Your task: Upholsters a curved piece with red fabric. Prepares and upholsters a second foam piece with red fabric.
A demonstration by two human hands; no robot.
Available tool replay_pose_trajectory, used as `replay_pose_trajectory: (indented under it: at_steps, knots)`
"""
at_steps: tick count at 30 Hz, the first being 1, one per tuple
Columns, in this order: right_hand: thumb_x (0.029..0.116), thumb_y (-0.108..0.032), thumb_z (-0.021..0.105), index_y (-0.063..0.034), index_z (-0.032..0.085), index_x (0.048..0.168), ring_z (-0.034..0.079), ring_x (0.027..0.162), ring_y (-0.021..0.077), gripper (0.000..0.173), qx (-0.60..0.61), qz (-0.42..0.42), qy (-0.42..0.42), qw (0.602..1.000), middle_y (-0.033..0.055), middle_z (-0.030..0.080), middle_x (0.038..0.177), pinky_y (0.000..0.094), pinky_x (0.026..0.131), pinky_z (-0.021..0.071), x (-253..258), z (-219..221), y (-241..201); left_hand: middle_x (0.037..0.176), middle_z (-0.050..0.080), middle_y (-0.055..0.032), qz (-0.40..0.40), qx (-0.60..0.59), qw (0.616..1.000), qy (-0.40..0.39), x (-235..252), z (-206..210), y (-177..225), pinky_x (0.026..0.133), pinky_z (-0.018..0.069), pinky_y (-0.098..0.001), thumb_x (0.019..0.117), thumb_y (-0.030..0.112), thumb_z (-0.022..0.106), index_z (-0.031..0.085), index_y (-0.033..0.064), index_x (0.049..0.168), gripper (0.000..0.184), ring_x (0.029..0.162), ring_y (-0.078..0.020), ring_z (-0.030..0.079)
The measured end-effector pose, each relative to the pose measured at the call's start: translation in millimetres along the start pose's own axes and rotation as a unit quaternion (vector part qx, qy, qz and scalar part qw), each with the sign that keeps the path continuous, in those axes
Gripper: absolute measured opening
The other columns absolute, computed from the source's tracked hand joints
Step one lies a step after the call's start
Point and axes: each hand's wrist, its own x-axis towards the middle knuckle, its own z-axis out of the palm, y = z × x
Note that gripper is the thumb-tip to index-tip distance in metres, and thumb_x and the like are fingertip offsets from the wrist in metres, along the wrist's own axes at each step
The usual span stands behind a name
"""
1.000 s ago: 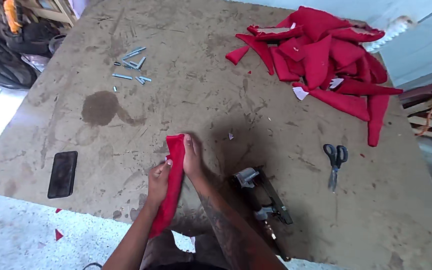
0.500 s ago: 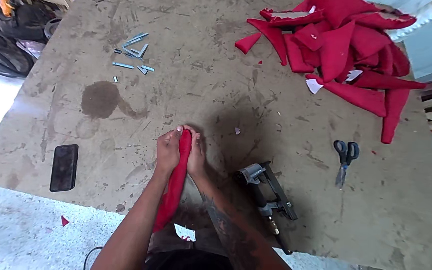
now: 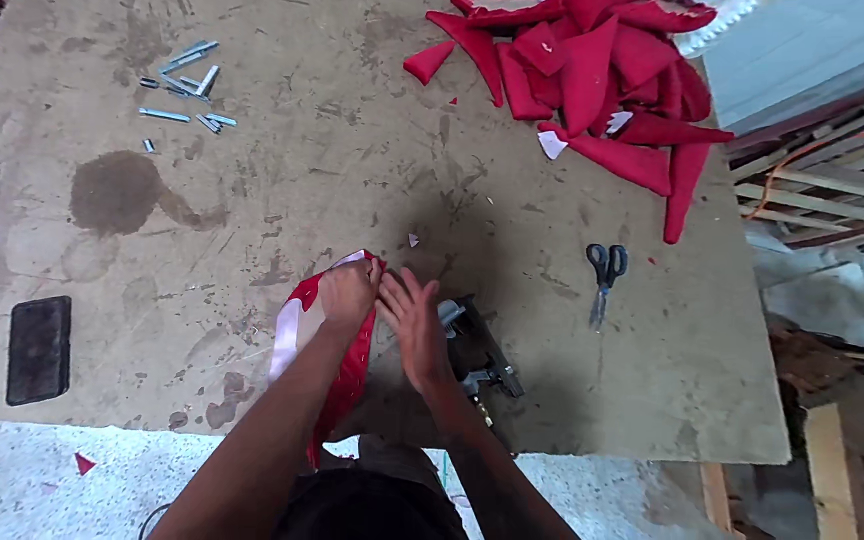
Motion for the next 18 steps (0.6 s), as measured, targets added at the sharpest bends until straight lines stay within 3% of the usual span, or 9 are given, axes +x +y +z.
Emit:
replay_pose_trajectory:
  at_steps: [1,3,5,8,11,14,16,17,18]
  knots:
    - [0.1046,-0.066,0.031,-0.0093,0.035,0.158,0.061,0.131,0.0226,0.078,-0.079,-0.013,0.021,0.997,0.0064,0.061,0.146,0.0485,0.109,0.0536,-14.2,-14.0,-11.3,0.071,0.069,-0.0096,-0.017,0.018,0.999,-0.034,4.5,0.0,3.9,0.058,0.0525,-0.0555,0.1054,0.049,0.038,0.062,0.0134,0.07,0.055,0.074,-0.0318,0.072]
    - [0.099,-0.053,0.059,-0.0134,0.054,0.146,0.065,0.122,0.0144,0.061,-0.289,-0.04,0.095,0.952,-0.0016,0.067,0.134,0.0417,0.1,0.0587,-40.1,-47.9,-22.1,0.075,0.07,-0.0107,-0.045,0.021,0.996,-0.076,10.8,-1.6,5.8,0.06,0.0526,-0.0578,0.1052,0.051,0.038,0.063,0.0138,0.074,0.055,0.078,-0.0337,0.072]
    - [0.0885,-0.05,0.075,-0.0134,0.062,0.137,0.062,0.121,0.0213,0.062,-0.456,-0.049,0.122,0.88,0.006,0.063,0.131,0.0457,0.099,0.0569,-50.5,-83.1,-5.5,0.072,0.068,-0.0094,-0.055,0.011,0.997,-0.061,13.2,-1.8,4.2,0.059,0.0517,-0.0568,0.1044,0.053,0.041,0.062,0.0143,0.072,0.054,0.075,-0.0323,0.071]
    - [0.0781,-0.038,0.087,-0.0143,0.06,0.142,0.06,0.125,0.029,0.073,-0.565,-0.018,0.079,0.821,0.0154,0.054,0.141,0.0456,0.097,0.0578,-57.7,-105.5,29.2,0.071,0.067,-0.0088,-0.044,0.016,0.999,-0.017,11.3,0.9,4.1,0.061,0.0522,-0.0553,0.1042,0.052,0.044,0.061,0.0138,0.069,0.054,0.074,-0.0305,0.07]
    - [0.0728,-0.015,0.084,-0.0163,0.058,0.143,0.064,0.115,0.0277,0.075,-0.569,0.0,0.077,0.819,0.017,0.049,0.145,0.0415,0.085,0.062,-49.8,-111.0,30.5,0.078,0.065,-0.0088,-0.024,0.011,1.0,0.012,13.8,11.7,-1.8,0.086,0.0483,-0.053,0.104,0.048,0.046,0.064,0.0122,0.068,0.054,0.088,-0.0293,0.065]
    - [0.0746,-0.02,0.08,-0.0126,0.048,0.147,0.063,0.119,0.0263,0.08,-0.504,0.095,0.055,0.857,0.0127,0.058,0.139,0.0487,0.096,0.0572,-33.4,-113.7,-8.8,0.078,0.069,-0.0082,-0.034,0.021,0.999,-0.019,18.9,11.1,-2.2,0.086,0.0533,-0.0522,0.106,0.046,0.042,0.066,0.0129,0.072,0.053,0.09,-0.0284,0.07]
    - [0.0844,-0.032,0.076,-0.0116,0.055,0.138,0.07,0.101,0.0252,0.061,-0.502,0.158,0.024,0.85,0.0106,0.07,0.115,0.0514,0.086,0.0587,-15.5,-115.1,-48.1,0.08,0.072,-0.0092,-0.054,0.014,0.997,-0.044,20.4,9.2,-0.2,0.081,0.0557,-0.0546,0.1065,0.045,0.041,0.069,0.0136,0.077,0.052,0.088,-0.0295,0.073]
    - [0.0896,-0.038,0.073,-0.0101,0.065,0.122,0.07,0.085,0.0257,0.044,-0.52,0.173,0.002,0.836,0.0102,0.071,0.095,0.052,0.076,0.0585,-4.0,-113.8,-65.6,0.08,0.073,-0.0097,-0.062,0.01,0.997,-0.048,20.1,8.8,-0.2,0.078,0.0561,-0.0555,0.1065,0.045,0.041,0.07,0.0137,0.078,0.051,0.087,-0.0301,0.073]
    - [0.0943,-0.044,0.069,-0.0086,0.069,0.109,0.069,0.075,0.0253,0.038,-0.542,0.18,-0.032,0.82,0.0095,0.069,0.083,0.0515,0.07,0.0575,10.6,-112.8,-78.7,0.079,0.072,-0.0097,-0.065,0.007,0.997,-0.047,20.5,8.8,-0.4,0.076,0.0563,-0.0558,0.1063,0.045,0.041,0.07,0.0138,0.078,0.051,0.085,-0.0302,0.073]
